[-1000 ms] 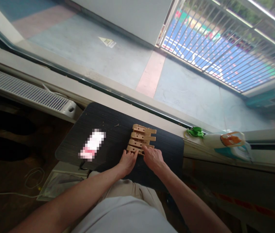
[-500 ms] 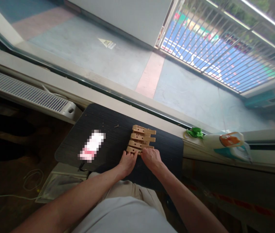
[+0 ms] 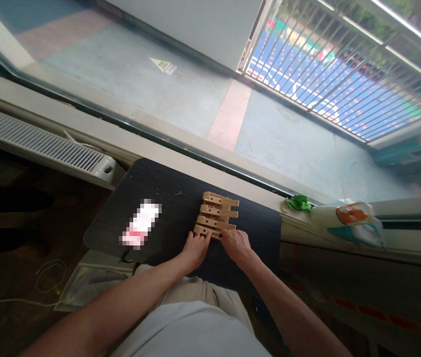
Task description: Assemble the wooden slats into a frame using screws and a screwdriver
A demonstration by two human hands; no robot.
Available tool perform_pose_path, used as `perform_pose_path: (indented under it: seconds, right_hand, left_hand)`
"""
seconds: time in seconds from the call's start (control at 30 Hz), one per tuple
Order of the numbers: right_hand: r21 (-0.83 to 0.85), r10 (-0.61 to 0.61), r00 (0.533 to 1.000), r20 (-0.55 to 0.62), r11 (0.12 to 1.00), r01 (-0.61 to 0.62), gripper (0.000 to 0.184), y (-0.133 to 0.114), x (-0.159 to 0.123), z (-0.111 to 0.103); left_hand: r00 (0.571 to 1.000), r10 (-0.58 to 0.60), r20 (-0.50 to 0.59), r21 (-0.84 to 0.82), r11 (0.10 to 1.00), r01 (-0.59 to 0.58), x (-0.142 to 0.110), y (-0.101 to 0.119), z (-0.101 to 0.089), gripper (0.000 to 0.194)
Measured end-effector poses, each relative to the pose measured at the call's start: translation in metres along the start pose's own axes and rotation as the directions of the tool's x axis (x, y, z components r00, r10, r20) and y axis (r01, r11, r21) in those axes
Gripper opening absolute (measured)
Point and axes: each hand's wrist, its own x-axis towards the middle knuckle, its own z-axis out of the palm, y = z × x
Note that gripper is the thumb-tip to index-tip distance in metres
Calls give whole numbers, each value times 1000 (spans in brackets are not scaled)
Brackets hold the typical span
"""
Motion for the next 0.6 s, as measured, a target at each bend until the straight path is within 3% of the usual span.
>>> perform_pose_path:
  seconds: [0.17,0.4,0.6]
  right_hand:
    - [0,11,1000,-5,1000,-11,23,1,-4,-1]
    - [-34,-87,996,1,996,87,26,-5,-10,-16]
    - [17,-33,999,-37,999,33,24,-3,-2,-1]
  left_hand:
    - [1000,-7,-2,1,1000,7,1,0,0,57]
    - [1000,2,-27,18,1000,-1,2,-1,4,57]
    - [1000,5,-7,32,999,-5,3,-1,4,59]
